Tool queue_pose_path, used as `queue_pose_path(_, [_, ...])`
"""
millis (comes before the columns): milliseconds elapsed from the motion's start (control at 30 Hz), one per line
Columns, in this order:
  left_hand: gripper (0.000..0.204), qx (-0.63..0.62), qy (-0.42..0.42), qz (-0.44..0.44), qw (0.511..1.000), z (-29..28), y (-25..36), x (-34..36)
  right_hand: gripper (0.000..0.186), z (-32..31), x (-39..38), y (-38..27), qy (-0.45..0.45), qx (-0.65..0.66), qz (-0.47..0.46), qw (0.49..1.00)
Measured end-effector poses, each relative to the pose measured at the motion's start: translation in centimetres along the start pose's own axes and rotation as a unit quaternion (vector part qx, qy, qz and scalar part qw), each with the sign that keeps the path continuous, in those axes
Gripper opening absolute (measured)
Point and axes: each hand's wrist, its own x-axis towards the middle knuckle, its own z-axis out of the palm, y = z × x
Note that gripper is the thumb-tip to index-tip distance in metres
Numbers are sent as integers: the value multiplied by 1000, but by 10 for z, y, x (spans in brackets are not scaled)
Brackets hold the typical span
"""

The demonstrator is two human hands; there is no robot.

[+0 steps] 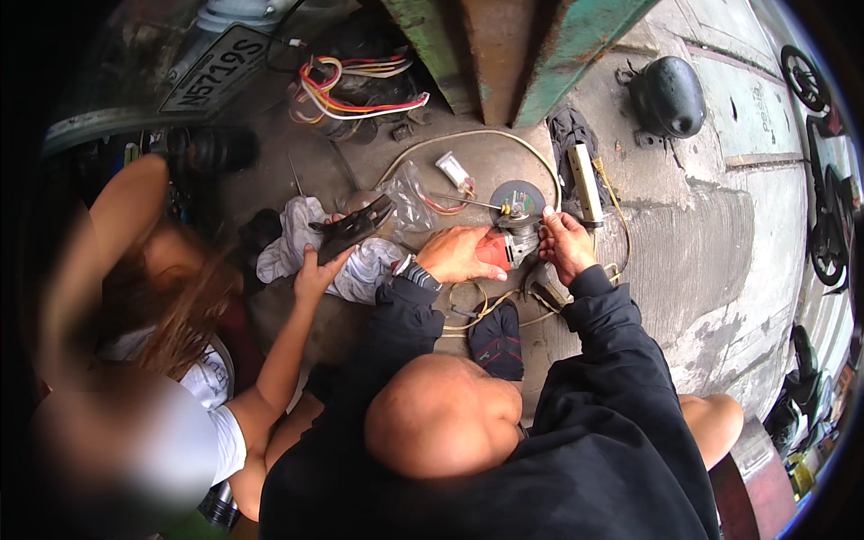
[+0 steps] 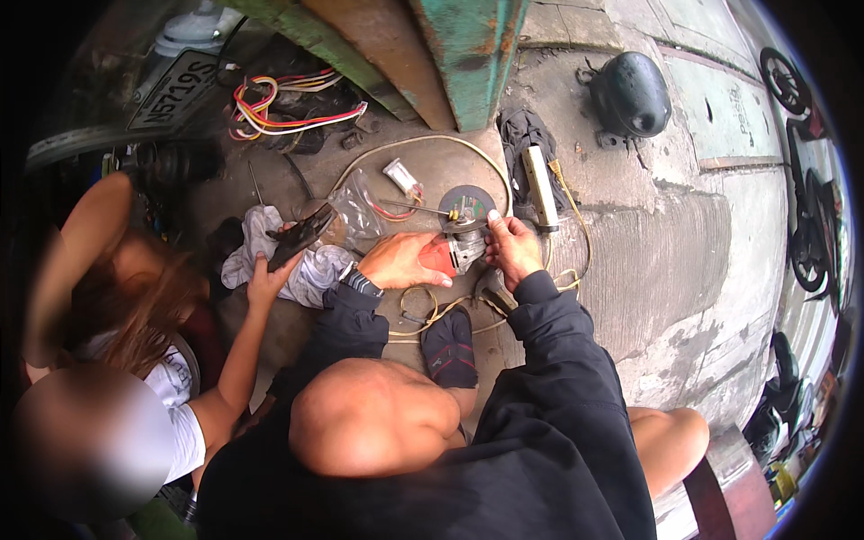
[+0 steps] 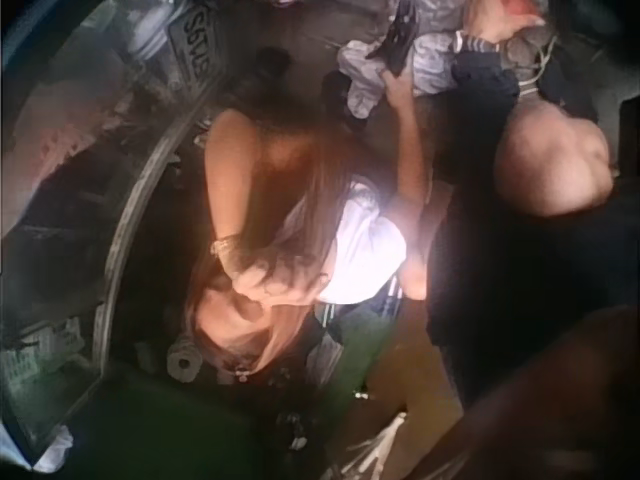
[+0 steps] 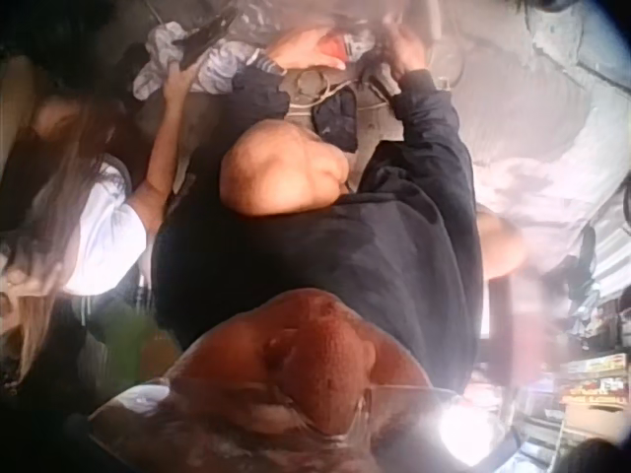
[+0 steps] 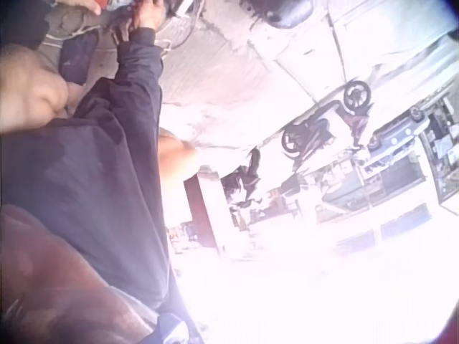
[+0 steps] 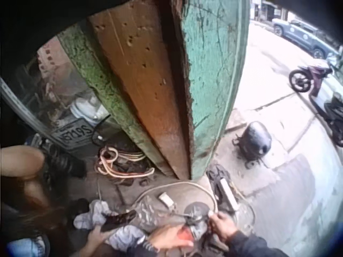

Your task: The person disassembles and services a handheld power tool on the floor, using a hammer and hands to remove parts, wipe the housing with a cloth, and reassemble the components.

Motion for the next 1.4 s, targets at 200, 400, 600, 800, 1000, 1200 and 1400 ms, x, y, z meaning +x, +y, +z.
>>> queue_pose_path(200, [79, -20, 15, -8, 1000, 6, 7, -18, 20, -11, -6, -3, -52, -1, 11, 999])
queue_pose_path(400, [84, -24, -16, -51, 998, 4, 36, -39, 11, -28, -28, -1, -70, 43, 26, 996])
queue_pose_path(600, [70, 99, 170, 44, 980, 45, 15, -55, 11, -31, -43, 11, -117, 46, 39, 991])
queue_pose_path(800, [72, 176, 265, 68, 946, 58, 6, -62, 14, -29, -43, 33, -153, 25, 1, 988])
queue_pose_path(1000, [82, 180, 314, 50, 931, 65, 7, -63, 12, -22, -46, 38, -166, 19, -28, 985])
queue_pose_path(1200, [68, 256, 491, 22, 833, 85, 27, -81, 14, -12, -53, 46, -172, 50, -23, 984])
queue_pose_path(1400, [37, -437, 304, -132, 836, 120, 39, -79, 15, -11, -63, 59, -169, 49, -24, 984])
